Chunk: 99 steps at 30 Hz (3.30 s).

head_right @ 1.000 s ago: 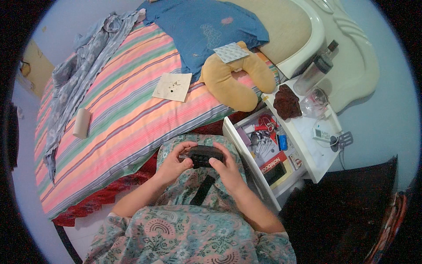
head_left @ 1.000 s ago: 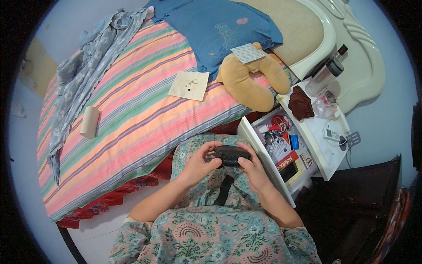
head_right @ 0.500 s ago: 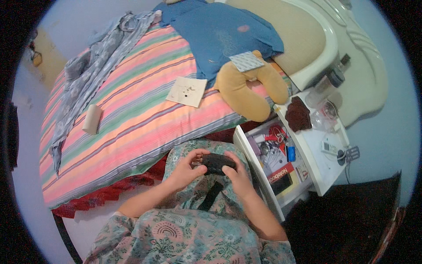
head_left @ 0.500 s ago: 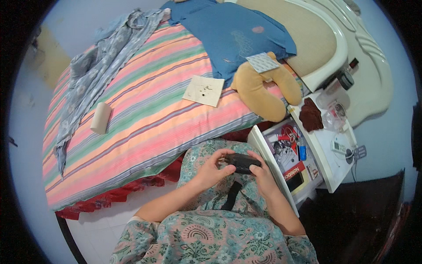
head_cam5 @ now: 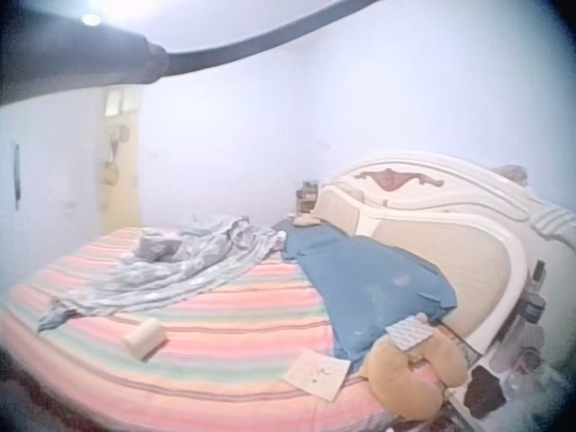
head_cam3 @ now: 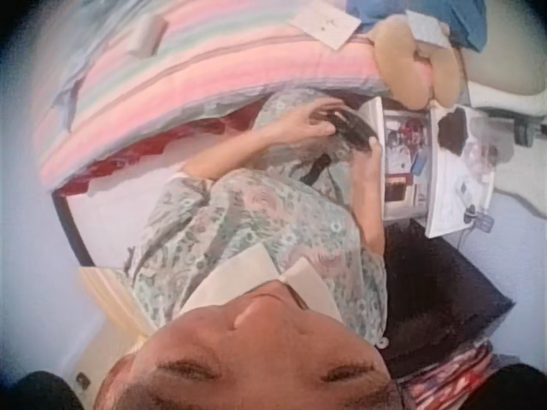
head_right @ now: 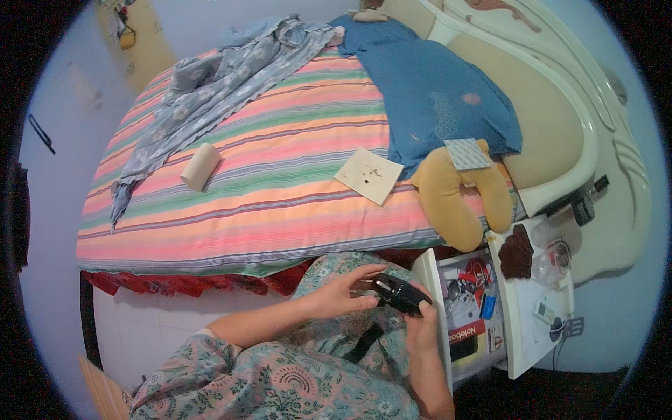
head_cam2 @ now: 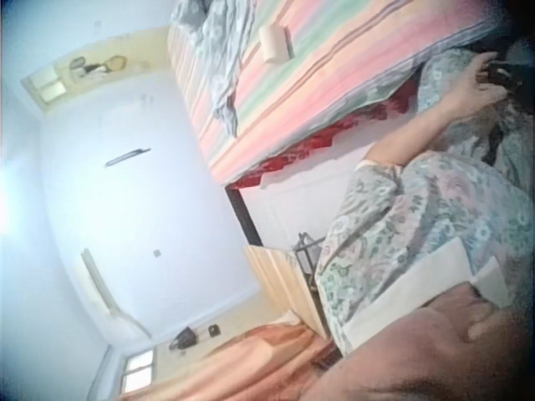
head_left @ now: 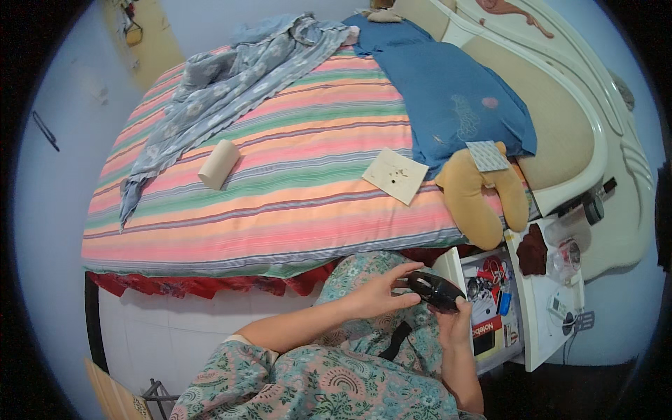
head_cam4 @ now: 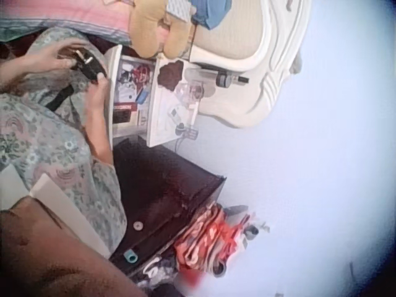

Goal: The person sits on the floor next to a bed and organizes various items from a bedside drawer. They pick up a notebook, a black wallet, a small mirror, and a remote control, inspecting each one before placing them back into the drawer or on the bed. The person also moves a roll of toilet paper and a small card during the process.

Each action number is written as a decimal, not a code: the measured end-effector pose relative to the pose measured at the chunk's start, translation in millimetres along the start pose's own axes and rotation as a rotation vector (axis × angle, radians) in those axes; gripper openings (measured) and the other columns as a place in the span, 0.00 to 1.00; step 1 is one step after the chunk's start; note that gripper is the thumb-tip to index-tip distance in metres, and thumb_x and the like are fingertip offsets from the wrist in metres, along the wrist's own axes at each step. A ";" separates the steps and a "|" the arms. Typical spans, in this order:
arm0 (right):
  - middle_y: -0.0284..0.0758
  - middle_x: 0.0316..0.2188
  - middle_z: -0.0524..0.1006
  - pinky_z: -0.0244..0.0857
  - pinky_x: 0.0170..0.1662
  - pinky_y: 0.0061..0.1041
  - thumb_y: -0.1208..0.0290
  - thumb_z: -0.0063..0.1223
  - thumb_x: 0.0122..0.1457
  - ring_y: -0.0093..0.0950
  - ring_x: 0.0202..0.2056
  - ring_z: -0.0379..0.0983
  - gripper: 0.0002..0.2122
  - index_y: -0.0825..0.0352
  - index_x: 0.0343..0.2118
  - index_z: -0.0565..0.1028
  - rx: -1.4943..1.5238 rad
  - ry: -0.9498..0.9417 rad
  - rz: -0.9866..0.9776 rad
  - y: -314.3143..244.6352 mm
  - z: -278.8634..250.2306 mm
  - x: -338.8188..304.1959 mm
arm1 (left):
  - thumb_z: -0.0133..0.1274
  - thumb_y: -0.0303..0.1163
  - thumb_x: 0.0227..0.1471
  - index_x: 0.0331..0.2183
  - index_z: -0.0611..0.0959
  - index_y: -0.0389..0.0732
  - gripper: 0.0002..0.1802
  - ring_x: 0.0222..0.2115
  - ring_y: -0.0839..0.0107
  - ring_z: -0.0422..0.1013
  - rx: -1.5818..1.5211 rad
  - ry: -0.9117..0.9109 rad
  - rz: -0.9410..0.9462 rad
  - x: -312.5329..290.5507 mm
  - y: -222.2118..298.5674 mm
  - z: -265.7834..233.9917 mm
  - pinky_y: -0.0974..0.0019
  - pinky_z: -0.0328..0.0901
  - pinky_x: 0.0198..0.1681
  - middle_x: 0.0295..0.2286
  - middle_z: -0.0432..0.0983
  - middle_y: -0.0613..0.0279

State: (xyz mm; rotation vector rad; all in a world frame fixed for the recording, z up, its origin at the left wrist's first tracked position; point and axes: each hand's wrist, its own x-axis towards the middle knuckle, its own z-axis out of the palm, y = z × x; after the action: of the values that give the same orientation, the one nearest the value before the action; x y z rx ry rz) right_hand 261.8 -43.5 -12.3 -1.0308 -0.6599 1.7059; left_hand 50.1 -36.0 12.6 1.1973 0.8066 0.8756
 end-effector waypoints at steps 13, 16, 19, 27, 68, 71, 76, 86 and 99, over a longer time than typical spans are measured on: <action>0.40 0.42 0.71 0.65 0.40 0.30 0.48 0.47 0.46 0.32 0.40 0.70 0.32 0.68 0.50 0.65 -0.125 0.013 -0.116 0.1 17.4 31.4 | 0.50 0.31 0.54 0.43 0.76 0.37 0.14 0.39 0.72 0.70 0.216 0.600 0.018 2.4 -17.3 -161.7 0.68 0.64 0.45 0.38 0.74 0.61; 0.40 0.43 0.70 0.66 0.39 0.31 0.48 0.45 0.48 0.32 0.41 0.70 0.31 0.68 0.50 0.65 -0.129 0.032 -0.131 0.3 8.9 35.8 | 0.51 0.32 0.53 0.36 0.80 0.35 0.12 0.33 0.72 0.72 0.496 0.902 0.143 17.2 9.6 -241.1 0.68 0.67 0.37 0.29 0.77 0.62; 0.40 0.43 0.70 0.66 0.40 0.32 0.49 0.44 0.48 0.32 0.42 0.69 0.31 0.68 0.51 0.64 -0.142 0.073 -0.130 3.9 4.6 39.5 | 0.51 0.31 0.51 0.35 0.80 0.36 0.11 0.31 0.64 0.73 0.878 1.042 0.150 37.2 10.0 -318.5 0.64 0.67 0.36 0.29 0.77 0.55; 0.41 0.43 0.69 0.64 0.41 0.29 0.46 0.54 0.44 0.32 0.43 0.68 0.37 0.69 0.52 0.62 -0.174 0.131 -0.076 -14.1 17.8 35.9 | 0.52 0.31 0.45 0.31 0.81 0.38 0.10 0.32 0.55 0.72 1.306 1.068 -0.073 82.5 -27.8 -395.7 0.58 0.67 0.36 0.30 0.74 0.52; 0.40 0.50 0.67 0.52 0.53 0.33 0.54 0.37 0.55 0.35 0.51 0.61 0.27 0.70 0.52 0.64 0.023 0.292 -0.075 -25.7 -21.6 -21.0 | 0.53 0.39 0.46 0.40 0.75 0.40 0.19 0.45 0.55 0.64 1.248 0.749 0.264 122.2 22.3 -199.8 0.53 0.58 0.49 0.40 0.69 0.53; 0.44 0.52 0.66 0.49 0.59 0.37 0.58 0.37 0.57 0.39 0.54 0.60 0.26 0.75 0.52 0.63 -0.002 0.106 -0.204 -22.7 -21.0 -13.0 | 0.57 0.42 0.44 0.49 0.67 0.38 0.33 0.52 0.50 0.57 1.357 1.090 0.406 56.1 -5.0 -273.0 0.51 0.52 0.55 0.49 0.61 0.46; 0.38 0.46 0.69 0.59 0.44 0.32 0.47 0.45 0.52 0.33 0.46 0.65 0.29 0.65 0.51 0.65 -0.056 0.237 -0.141 -12.1 -37.5 -13.6 | 0.62 0.46 0.36 0.57 0.55 0.36 0.52 0.57 0.48 0.46 1.677 1.639 0.096 -77.0 -23.3 -400.4 0.49 0.44 0.59 0.54 0.53 0.44; 0.37 0.43 0.70 0.63 0.43 0.30 0.56 0.44 0.50 0.30 0.42 0.68 0.23 0.64 0.48 0.66 0.035 0.238 -0.134 -4.4 -19.7 -18.1 | 0.62 0.32 0.36 0.52 0.57 0.34 0.44 0.48 0.54 0.61 1.066 1.419 0.102 -128.9 -27.4 -432.3 0.58 0.56 0.51 0.47 0.60 0.45; 0.36 0.43 0.70 0.65 0.43 0.30 0.59 0.44 0.53 0.29 0.42 0.68 0.23 0.65 0.50 0.63 0.080 0.341 -0.203 -17.5 -46.3 -70.4 | 0.61 0.35 0.40 0.57 0.54 0.49 0.45 0.47 0.60 0.62 0.414 1.003 0.125 -39.8 62.0 -301.5 0.56 0.65 0.42 0.49 0.58 0.54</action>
State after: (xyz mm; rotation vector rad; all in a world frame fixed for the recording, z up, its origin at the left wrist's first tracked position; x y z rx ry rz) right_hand 320.3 -104.9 2.3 -1.1239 -0.4536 1.3299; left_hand -243.0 65.8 20.7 1.1324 1.7965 1.4907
